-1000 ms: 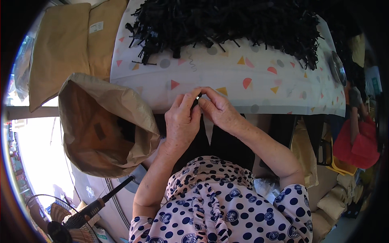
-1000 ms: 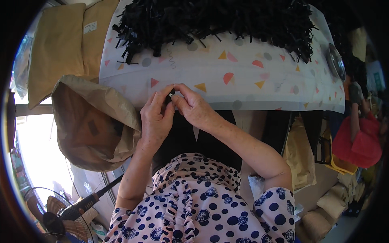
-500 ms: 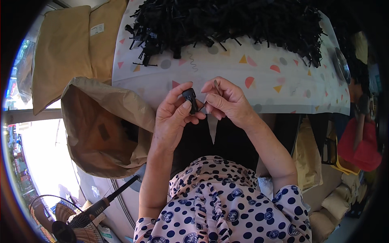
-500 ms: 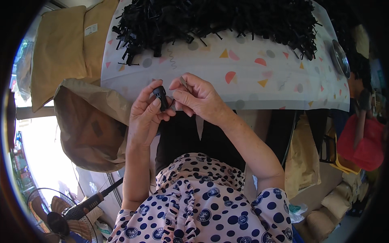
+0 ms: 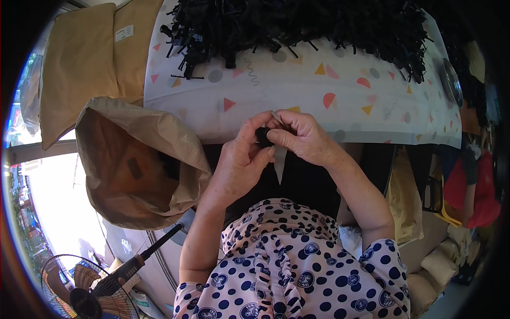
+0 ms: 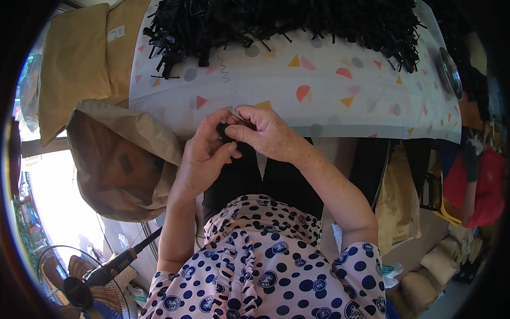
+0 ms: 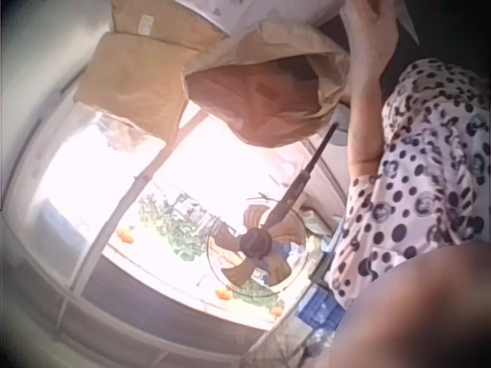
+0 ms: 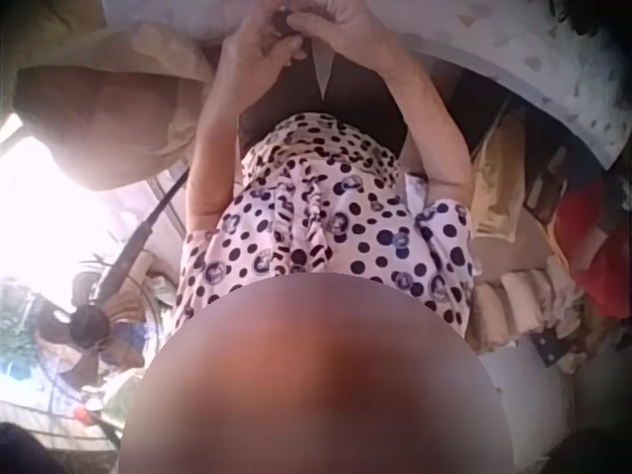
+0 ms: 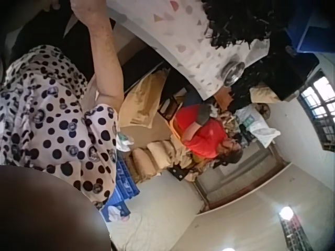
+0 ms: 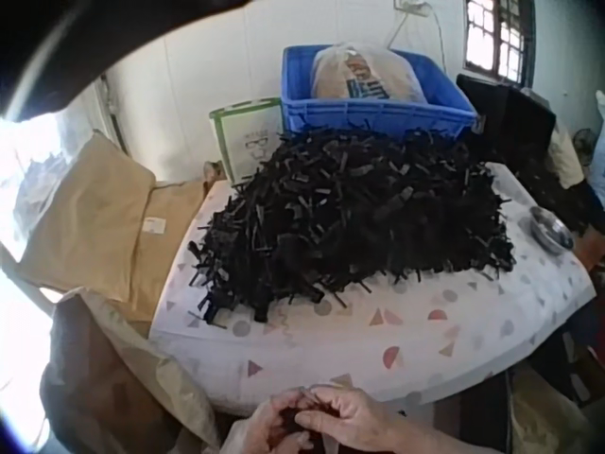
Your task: Sorting and packaging small black plastic parts from a table into a paper bag.
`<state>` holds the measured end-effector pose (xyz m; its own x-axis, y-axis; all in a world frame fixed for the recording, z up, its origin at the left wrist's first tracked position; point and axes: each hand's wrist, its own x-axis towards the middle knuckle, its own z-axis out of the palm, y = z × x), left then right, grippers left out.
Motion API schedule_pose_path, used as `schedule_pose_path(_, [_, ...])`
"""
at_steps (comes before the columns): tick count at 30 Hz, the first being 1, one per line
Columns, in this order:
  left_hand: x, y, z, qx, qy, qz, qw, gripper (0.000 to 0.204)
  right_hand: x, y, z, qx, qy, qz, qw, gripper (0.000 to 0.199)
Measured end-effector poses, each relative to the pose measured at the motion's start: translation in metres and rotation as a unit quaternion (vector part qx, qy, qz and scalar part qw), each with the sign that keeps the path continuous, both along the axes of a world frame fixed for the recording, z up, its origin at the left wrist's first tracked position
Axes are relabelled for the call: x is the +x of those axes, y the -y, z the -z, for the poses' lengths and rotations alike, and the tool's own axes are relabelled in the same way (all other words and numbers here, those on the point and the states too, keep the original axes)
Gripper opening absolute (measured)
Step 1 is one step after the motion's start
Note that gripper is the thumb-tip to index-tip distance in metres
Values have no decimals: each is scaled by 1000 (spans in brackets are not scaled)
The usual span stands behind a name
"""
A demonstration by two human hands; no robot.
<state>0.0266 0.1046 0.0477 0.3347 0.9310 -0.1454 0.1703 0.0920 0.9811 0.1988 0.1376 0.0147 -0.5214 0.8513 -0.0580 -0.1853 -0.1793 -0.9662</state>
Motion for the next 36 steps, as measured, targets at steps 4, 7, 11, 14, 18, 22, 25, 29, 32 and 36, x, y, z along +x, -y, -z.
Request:
schedule_pose_path(4, [-1, 2, 15, 22, -56, -7, 998, 51, -6, 10, -4, -42, 48, 28, 998, 11])
schedule_pose_path(7, [-3, 5, 20, 12, -21, -26, 999, 44, -9, 13, -9, -41, 84, 26, 995, 11])
schedule_pose_path(11, [-3, 6, 30, 42, -20, -65, 997, 39, -14, 14, -8, -52, 76, 34, 995, 12])
schedule_pose_path(14, [-7, 7, 33, 75, -60, -68, 993, 36, -18, 13, -12, -123, 61, 43, 990, 14])
schedule_pose_path(18, [-16, -1, 24, 3, 68, -59, 996, 31, -18, 15, -19, 24, 117, 29, 992, 17])
schedule_pose_path(22, [-22, -16, 11, -17, 70, -20, 997, 27, -19, 6, -30, 104, 202, 8, 974, 17])
schedule_pose_path(25, [-23, -19, 8, -6, 83, -19, 996, 26, -22, 3, -41, 103, 221, 9, 970, 15])
schedule_pose_path(29, [-23, -8, 10, -24, 89, -36, 995, 26, -28, 14, -32, 129, 200, 34, 971, 13])
schedule_pose_path(32, [-26, -1, 6, -49, 90, -49, 994, 25, -32, 21, -34, 103, 175, 38, 978, 11])
schedule_pose_path(36, [-24, -3, -13, -29, 37, -45, 998, 23, -34, 12, -43, 113, 170, 20, 979, 11])
